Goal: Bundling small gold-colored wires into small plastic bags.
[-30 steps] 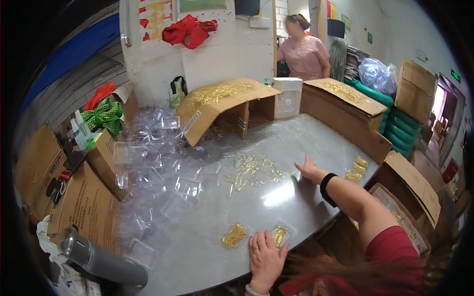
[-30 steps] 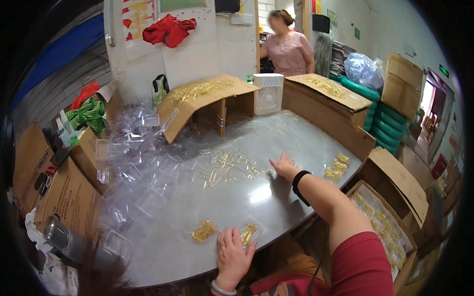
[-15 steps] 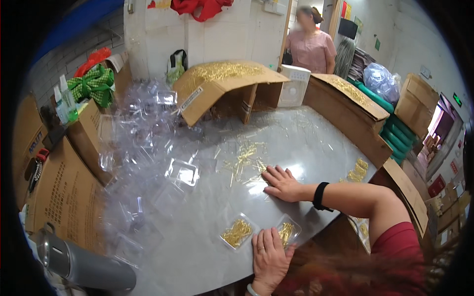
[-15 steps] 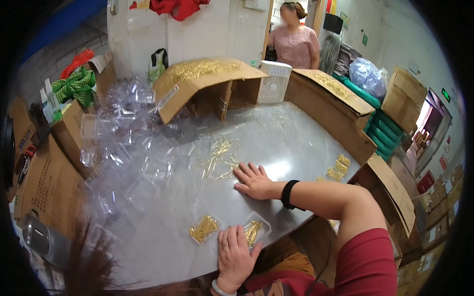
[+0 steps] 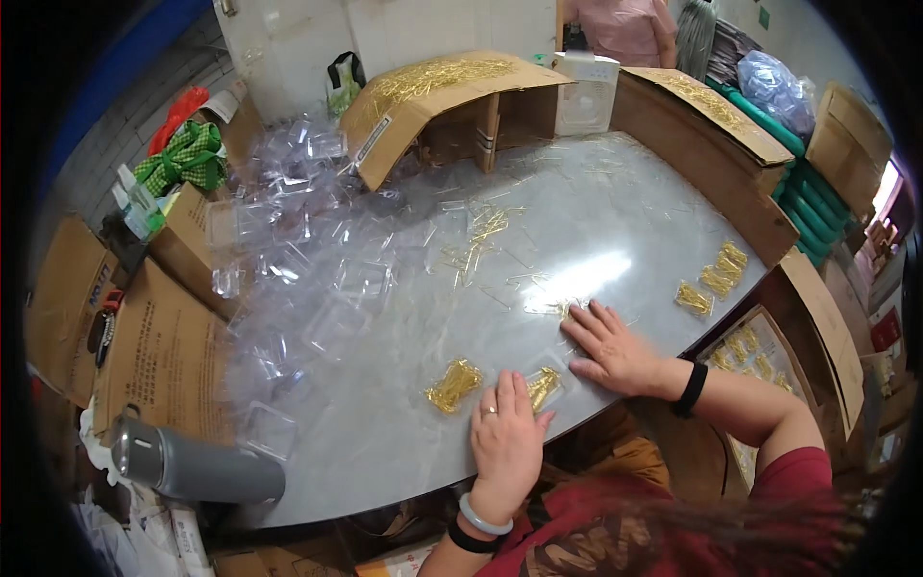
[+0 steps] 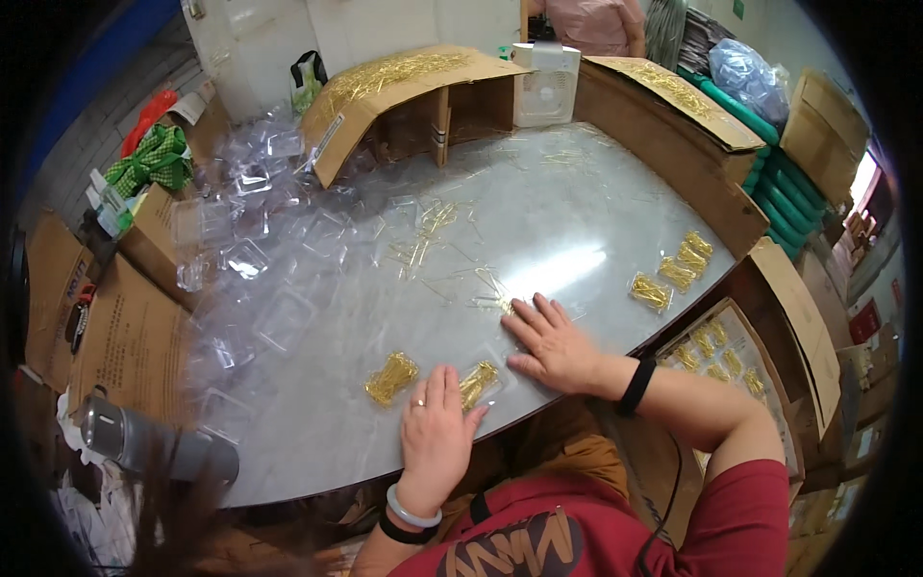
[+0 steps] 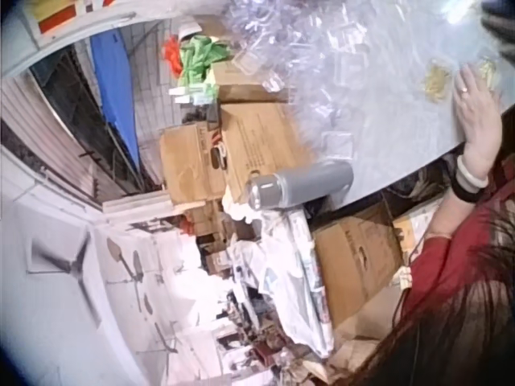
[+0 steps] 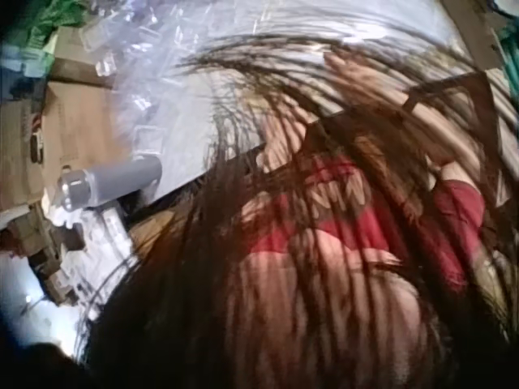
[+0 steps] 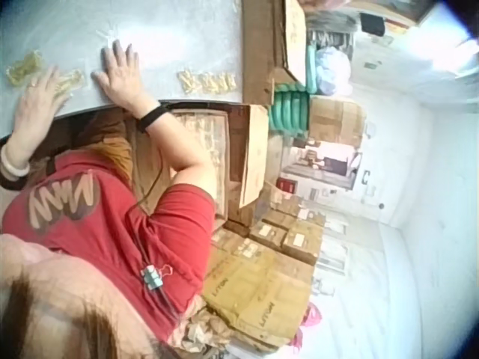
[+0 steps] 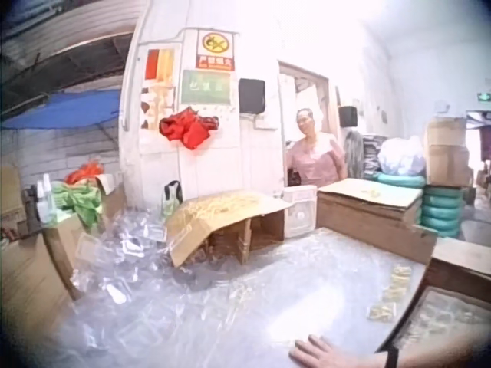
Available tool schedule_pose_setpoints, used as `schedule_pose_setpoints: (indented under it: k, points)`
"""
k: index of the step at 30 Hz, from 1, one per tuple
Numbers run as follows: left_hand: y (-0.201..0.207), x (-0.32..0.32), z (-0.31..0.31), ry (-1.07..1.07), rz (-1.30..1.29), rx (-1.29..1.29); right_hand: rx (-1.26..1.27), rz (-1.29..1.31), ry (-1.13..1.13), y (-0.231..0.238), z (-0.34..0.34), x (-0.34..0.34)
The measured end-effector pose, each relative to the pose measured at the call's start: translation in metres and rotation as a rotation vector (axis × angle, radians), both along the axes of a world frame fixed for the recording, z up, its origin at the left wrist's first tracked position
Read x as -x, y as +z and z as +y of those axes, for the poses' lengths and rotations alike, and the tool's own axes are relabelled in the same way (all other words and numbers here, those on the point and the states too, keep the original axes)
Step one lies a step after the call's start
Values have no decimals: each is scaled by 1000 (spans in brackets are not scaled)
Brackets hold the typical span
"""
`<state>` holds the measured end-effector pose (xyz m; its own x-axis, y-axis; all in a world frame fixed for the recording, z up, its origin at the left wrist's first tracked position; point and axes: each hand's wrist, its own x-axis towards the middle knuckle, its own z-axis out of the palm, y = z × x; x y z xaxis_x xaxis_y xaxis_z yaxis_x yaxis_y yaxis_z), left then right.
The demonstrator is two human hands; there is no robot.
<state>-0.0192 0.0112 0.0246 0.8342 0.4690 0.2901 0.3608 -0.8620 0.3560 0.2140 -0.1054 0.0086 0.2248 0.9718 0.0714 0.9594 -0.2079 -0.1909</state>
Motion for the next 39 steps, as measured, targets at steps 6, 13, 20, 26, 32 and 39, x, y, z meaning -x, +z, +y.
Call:
schedule_pose_setpoints:
  k: [6,13,20,26,32,39]
  points:
    - [10,-10,12,150,13,-99,-283,381,47,-11,-5,-11]
    - [-9,-2,-33,-102,-135,11,-213,-36,77,10,-15,17]
    - [-12,-48,-32,-121,-54,53,-330,226,190,3,-24,-15]
    - [-11,-53,-10,-135,25,84,-458,290,58,15,-43,-15]
    - [-13,-53,1,-187,64,117,-404,104,-71,6,-54,4]
    - [-10,-56,4,-220,65,118,-393,300,47,10,-22,14]
